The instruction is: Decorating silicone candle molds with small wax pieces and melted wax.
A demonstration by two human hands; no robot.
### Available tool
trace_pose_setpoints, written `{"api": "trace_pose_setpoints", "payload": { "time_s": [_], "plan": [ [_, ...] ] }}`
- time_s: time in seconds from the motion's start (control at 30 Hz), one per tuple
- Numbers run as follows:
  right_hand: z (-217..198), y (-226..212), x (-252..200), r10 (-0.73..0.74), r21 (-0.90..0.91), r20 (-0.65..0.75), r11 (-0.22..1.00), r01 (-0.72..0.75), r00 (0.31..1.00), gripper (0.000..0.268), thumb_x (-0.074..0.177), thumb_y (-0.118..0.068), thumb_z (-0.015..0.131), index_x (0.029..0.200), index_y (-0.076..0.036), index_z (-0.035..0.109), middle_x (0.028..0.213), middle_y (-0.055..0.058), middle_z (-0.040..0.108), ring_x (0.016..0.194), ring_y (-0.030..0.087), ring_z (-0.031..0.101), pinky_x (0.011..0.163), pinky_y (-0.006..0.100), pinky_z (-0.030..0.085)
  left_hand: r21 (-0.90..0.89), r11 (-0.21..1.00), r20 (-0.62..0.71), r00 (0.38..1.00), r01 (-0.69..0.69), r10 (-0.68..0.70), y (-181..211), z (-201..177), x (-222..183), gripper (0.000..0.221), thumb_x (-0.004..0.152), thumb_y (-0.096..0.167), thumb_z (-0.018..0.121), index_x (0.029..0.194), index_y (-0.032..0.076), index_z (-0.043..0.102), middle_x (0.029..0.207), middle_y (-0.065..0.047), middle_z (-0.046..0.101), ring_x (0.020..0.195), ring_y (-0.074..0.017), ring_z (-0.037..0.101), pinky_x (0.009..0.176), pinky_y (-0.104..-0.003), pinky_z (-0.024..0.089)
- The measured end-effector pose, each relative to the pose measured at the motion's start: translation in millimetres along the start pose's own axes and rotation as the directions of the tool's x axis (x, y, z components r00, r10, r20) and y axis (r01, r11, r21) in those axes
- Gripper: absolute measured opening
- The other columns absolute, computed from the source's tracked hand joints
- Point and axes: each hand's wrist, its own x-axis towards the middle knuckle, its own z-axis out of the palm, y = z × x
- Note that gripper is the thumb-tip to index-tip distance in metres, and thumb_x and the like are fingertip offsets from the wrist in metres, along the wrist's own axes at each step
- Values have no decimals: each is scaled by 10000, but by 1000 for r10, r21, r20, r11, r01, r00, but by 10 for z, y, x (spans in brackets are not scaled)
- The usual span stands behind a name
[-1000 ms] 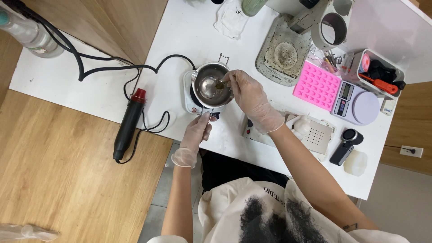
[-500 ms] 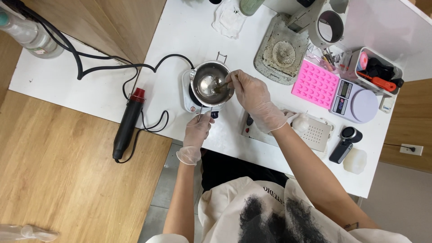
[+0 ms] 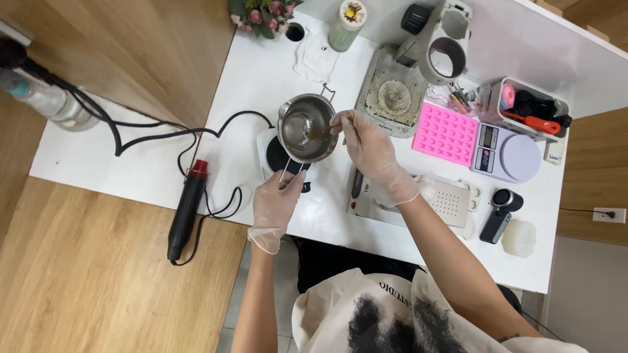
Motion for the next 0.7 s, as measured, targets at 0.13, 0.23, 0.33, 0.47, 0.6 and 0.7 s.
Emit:
{"api": "trace_pose_setpoints", "payload": {
  "time_s": [0.13,0.23,0.33,0.47,0.6,0.7],
  "plan": [
    [-380,20,12,76,106,-24,992,-73,997,188,1089,-165,494,1123,-76,656,900,41,748,742,149,695,718,281,573,79,992,54,994,-97,93,471,99,101,300,917,271,747,808,-2,688,624,-25,642,563,-90,514,545,-276,456],
    [-668,163,-15,-51,82,-207,994,69,977,197,1090,-148,493,1147,-53,657,973,56,740,821,133,698,749,274,570,97,993,123,991,-68,55,742,289,164,315,900,293,742,795,1,688,610,-30,643,544,-98,525,525,-293,452],
    [-989,295,-46,46,167,-139,986,-23,989,195,1096,-163,496,1127,-54,655,952,53,743,853,123,725,767,274,587,197,970,189,977,-140,102,967,521,240,340,908,315,733,801,-2,673,600,-36,645,519,-112,534,533,-291,464],
    [-1308,466,-85,28,139,-244,990,7,969,209,1105,-155,472,1168,-50,642,995,38,741,882,127,715,793,278,565,252,959,255,965,-132,66,1338,815,280,346,908,337,713,804,10,682,598,-51,633,517,-118,499,515,-301,440],
    [-1626,718,-47,111,184,-312,981,-54,943,217,1089,-151,467,1170,-52,643,1015,33,743,821,131,647,783,271,548,350,924,278,959,-156,57,1548,1145,458,371,899,375,717,800,18,695,577,-74,615,522,-139,478,517,-316,439],
    [-1807,924,-5,50,254,-261,967,19,964,218,1121,-142,454,1158,-38,642,992,47,714,905,114,665,830,269,542,378,906,307,949,-192,73,1672,1375,610,365,897,402,709,817,47,721,575,-50,633,512,-144,506,530,-318,449]
  ]
}}
